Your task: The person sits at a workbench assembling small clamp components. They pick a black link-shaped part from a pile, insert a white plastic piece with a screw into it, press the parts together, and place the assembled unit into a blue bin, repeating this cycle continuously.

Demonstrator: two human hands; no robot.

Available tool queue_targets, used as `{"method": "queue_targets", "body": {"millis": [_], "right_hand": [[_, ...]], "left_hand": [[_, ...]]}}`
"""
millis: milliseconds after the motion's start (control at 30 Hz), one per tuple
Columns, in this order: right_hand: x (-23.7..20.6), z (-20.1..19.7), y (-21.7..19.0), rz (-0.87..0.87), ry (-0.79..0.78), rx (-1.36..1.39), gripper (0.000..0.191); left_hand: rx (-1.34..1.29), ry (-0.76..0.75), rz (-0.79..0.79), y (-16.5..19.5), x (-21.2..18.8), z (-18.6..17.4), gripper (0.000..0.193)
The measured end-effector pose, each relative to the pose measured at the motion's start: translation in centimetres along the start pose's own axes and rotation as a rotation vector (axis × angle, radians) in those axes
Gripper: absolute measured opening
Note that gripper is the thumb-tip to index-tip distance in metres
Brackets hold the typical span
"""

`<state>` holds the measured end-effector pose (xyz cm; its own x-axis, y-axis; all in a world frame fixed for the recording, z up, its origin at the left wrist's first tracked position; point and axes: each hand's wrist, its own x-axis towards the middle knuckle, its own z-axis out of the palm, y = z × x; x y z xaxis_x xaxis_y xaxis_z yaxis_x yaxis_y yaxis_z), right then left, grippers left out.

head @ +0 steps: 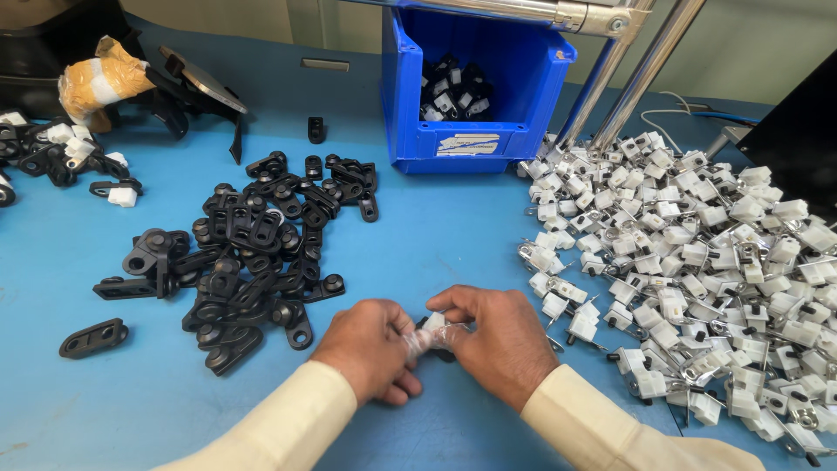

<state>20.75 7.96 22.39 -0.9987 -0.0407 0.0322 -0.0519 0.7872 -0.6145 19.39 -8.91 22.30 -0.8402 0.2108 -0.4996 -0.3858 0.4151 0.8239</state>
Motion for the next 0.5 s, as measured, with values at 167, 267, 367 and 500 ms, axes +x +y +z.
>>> {"method": "queue_targets", "body": {"millis": [167, 267, 367, 500], "right_hand": [[1.1, 0.3, 1.7, -0.01, -0.054, 0.117, 0.027], [1.7, 0.3, 2.5, 0.033, -0.106, 0.182, 0.025], [2.1, 0.2, 2.9, 0.045, -0.15, 0.244, 0.026], [2.4, 0.1, 2.8, 0.079, -0.183, 0.28, 0.027]], "left_hand": [[0.118, -0.008, -0.057, 0.6, -0.7, 1.0, 0.041], [0.178, -0.002, -0.072, 1.1, -0.6, 1.3, 0.044], [0.129, -0.021, -0.07, 1.2, -0.2, 1.2, 0.039], [0.036, -0.039, -0.056, 0.7, 0.4, 1.1, 0.03]]}}
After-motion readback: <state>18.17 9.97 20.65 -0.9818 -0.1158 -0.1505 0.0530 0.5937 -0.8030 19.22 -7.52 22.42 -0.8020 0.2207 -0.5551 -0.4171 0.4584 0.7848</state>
